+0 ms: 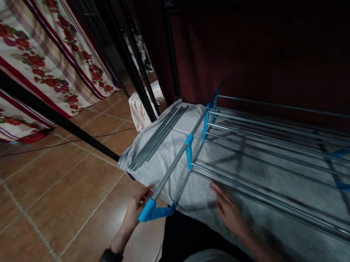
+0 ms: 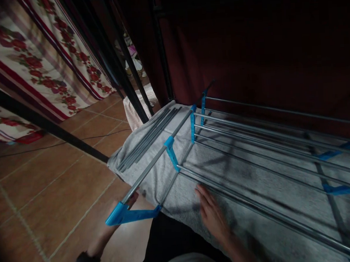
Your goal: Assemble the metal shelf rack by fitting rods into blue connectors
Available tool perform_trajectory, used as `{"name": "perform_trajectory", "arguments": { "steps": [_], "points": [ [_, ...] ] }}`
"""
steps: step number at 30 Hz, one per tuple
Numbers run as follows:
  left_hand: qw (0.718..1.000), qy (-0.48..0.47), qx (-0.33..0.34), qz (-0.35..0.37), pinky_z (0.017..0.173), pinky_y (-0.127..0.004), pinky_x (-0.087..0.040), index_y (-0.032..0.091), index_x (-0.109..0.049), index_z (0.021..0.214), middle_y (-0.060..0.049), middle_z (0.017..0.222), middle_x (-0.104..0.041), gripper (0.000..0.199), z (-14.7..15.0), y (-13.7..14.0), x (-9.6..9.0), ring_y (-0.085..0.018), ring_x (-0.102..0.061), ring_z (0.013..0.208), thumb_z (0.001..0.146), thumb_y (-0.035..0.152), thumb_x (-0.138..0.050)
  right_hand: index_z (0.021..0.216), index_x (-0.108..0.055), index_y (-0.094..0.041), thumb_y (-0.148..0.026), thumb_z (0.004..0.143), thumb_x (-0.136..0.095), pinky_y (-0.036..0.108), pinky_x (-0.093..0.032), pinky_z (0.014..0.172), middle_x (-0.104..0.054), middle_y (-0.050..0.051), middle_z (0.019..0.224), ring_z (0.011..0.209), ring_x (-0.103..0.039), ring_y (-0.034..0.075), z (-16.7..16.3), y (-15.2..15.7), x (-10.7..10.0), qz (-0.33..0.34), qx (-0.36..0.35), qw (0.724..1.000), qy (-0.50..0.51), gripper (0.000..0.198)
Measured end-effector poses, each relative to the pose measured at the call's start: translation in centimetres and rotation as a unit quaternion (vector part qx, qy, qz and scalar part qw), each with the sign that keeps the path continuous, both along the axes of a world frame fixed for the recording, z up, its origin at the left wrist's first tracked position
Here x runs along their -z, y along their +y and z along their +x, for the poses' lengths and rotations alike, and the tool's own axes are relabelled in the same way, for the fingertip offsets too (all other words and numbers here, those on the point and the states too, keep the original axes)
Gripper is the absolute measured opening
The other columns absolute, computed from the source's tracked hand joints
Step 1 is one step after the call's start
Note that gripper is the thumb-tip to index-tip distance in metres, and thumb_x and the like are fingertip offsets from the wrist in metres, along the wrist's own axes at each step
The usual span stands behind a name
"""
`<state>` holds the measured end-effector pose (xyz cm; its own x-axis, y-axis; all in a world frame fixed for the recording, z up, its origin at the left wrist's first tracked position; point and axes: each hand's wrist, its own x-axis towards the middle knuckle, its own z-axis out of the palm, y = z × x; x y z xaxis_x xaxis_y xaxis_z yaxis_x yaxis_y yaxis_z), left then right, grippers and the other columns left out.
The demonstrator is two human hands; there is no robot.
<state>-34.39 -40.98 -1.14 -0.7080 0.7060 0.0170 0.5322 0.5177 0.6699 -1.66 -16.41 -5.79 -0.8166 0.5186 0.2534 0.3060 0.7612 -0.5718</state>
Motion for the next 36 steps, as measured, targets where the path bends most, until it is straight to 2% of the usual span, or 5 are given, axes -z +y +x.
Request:
{"name": "perform_trajectory", "arguments": {
  "steps": [8, 15, 21, 26, 36],
  "points": [
    [0.990, 0.134, -0.045, 0.011, 0.104, -0.040, -0.052, 0.010, -0.070, 0.125, -0.018, 0.126, -0.066, 0.045, -6.9, 8.5, -3.1, -0.028, -0.065, 0.115, 0.096, 0.030, -0.043, 0.163, -0.035, -0.029, -0.020, 0.103, -0.039, 0.039, -0.050, 0.116, -0.046, 0.004, 0.162, 0.148, -0.046, 0.021, 4.4, -2.9, 1.5, 0.038, 0.066, 0.997, -0.025, 0.061],
    [0.965, 0.209, -0.019, -0.158, 0.108, -0.039, -0.045, 0.005, -0.065, 0.133, -0.021, 0.129, -0.064, 0.045, -9.9, 12.9, -1.6, -0.031, -0.059, 0.122, 0.097, 0.015, -0.040, 0.157, -0.046, -0.024, -0.024, 0.102, -0.042, 0.043, -0.047, 0.117, -0.049, 0.005, 0.160, 0.146, -0.049, 0.023, 5.0, -3.8, 1.9, 0.097, 0.074, 0.990, -0.064, 0.055],
    [0.928, 0.284, -0.027, -0.238, 0.098, -0.043, -0.045, 0.007, -0.065, 0.130, -0.020, 0.117, -0.065, 0.044, -8.6, 14.3, -1.3, -0.033, -0.057, 0.111, 0.100, 0.022, -0.036, 0.158, -0.045, -0.025, -0.021, 0.099, -0.043, 0.043, -0.047, 0.116, -0.051, 0.004, 0.159, 0.145, -0.050, 0.023, 4.6, -3.6, 1.4, 0.106, 0.076, 0.988, -0.082, 0.059],
    [0.921, 0.317, -0.041, -0.220, 0.096, -0.045, -0.042, 0.011, -0.061, 0.137, -0.020, 0.123, -0.062, 0.047, -8.6, 13.8, -1.4, -0.034, -0.052, 0.114, 0.103, 0.028, -0.033, 0.157, -0.046, -0.027, -0.019, 0.099, -0.042, 0.042, -0.045, 0.117, -0.053, 0.004, 0.157, 0.143, -0.052, 0.023, 4.5, -3.6, 1.3, 0.099, 0.079, 0.989, -0.075, 0.059],
    [0.912, 0.301, -0.045, -0.275, 0.091, -0.039, -0.045, 0.012, -0.064, 0.130, -0.018, 0.119, -0.062, 0.046, -10.0, 12.5, -2.3, -0.032, -0.055, 0.113, 0.097, 0.011, -0.032, 0.154, -0.049, -0.027, -0.020, 0.099, -0.043, 0.041, -0.046, 0.116, -0.054, 0.004, 0.157, 0.143, -0.052, 0.022, 4.4, -3.7, 1.3, 0.090, 0.086, 0.989, -0.080, 0.056]
  ]
}}
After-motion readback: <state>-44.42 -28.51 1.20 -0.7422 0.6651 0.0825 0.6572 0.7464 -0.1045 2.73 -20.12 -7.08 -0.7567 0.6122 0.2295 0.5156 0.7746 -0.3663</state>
